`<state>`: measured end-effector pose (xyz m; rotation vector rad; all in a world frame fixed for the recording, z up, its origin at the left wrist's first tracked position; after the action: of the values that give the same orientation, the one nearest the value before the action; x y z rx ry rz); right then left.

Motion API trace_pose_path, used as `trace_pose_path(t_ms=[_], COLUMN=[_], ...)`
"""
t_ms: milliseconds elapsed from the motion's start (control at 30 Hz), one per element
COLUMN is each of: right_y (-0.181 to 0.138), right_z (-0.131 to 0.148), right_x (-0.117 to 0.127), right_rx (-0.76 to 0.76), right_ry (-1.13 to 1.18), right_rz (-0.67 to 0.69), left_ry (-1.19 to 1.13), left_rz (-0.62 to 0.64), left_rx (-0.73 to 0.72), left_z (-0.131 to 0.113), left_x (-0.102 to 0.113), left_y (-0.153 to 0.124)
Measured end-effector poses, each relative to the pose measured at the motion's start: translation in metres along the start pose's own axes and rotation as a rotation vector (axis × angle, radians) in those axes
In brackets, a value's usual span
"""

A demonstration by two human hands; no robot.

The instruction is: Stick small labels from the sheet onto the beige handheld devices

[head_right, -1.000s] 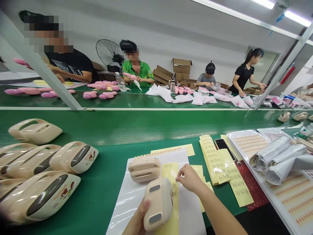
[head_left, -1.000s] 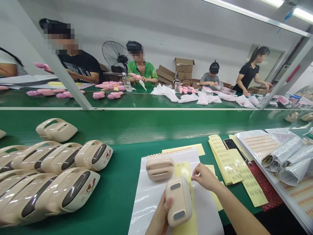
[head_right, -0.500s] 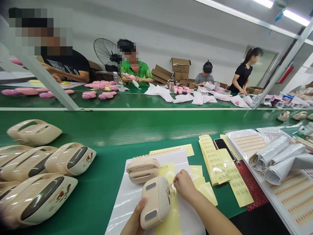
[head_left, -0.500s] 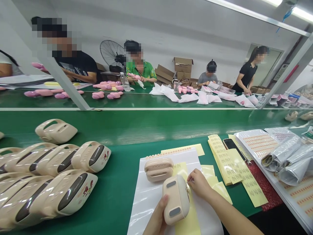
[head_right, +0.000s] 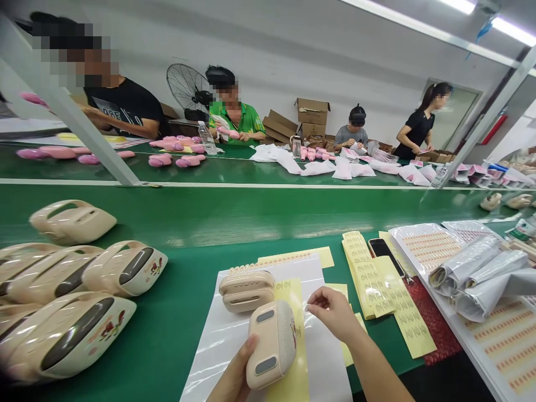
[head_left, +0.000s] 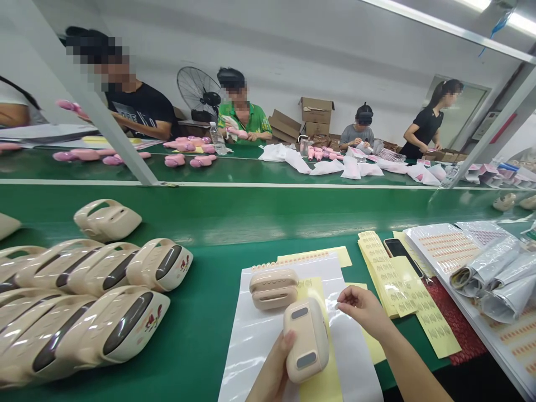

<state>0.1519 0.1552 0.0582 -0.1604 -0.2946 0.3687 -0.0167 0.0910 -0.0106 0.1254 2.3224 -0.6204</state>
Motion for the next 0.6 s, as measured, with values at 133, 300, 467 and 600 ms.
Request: trace_pose_path(t_ms=[133,300,467,600], right_y=[-0.009,-0.008,-0.004,-0.006], right_z=[0.027,0.041,0.04,0.038], right_x=[-0.01,-0.037,-0.042,-0.039], right_rx=[0.003,-0.053,-0.095,-0.092], right_ry=[0.187,0.05,-0.084,-0.119], right_rz=[0.158,0.281,0.261,0.212], left_ry=[0.079,0.151,0.245,0.26], left_rz=[0.034,0.008,0.025,0.038], left_rx=[-0.017,-0.105,-0.143,-0.14], left_z=[-0.002,-0.001,0.001,0.002], left_x=[-0.002,-0.005,-0.007,-0.008], left_y=[0.0,0.001,0.002,0.001])
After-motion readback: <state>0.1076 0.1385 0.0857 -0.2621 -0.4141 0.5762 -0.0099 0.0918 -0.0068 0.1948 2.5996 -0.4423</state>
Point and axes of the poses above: each hand's wrist, its own y-axis towards the middle knuckle, its own x-axis out of the back of the hand, z = x × y, the point moved 5 cm from there along y, towards the middle knuckle, and after that the axes turned 7 degrees about z, right-handed, at the moved point
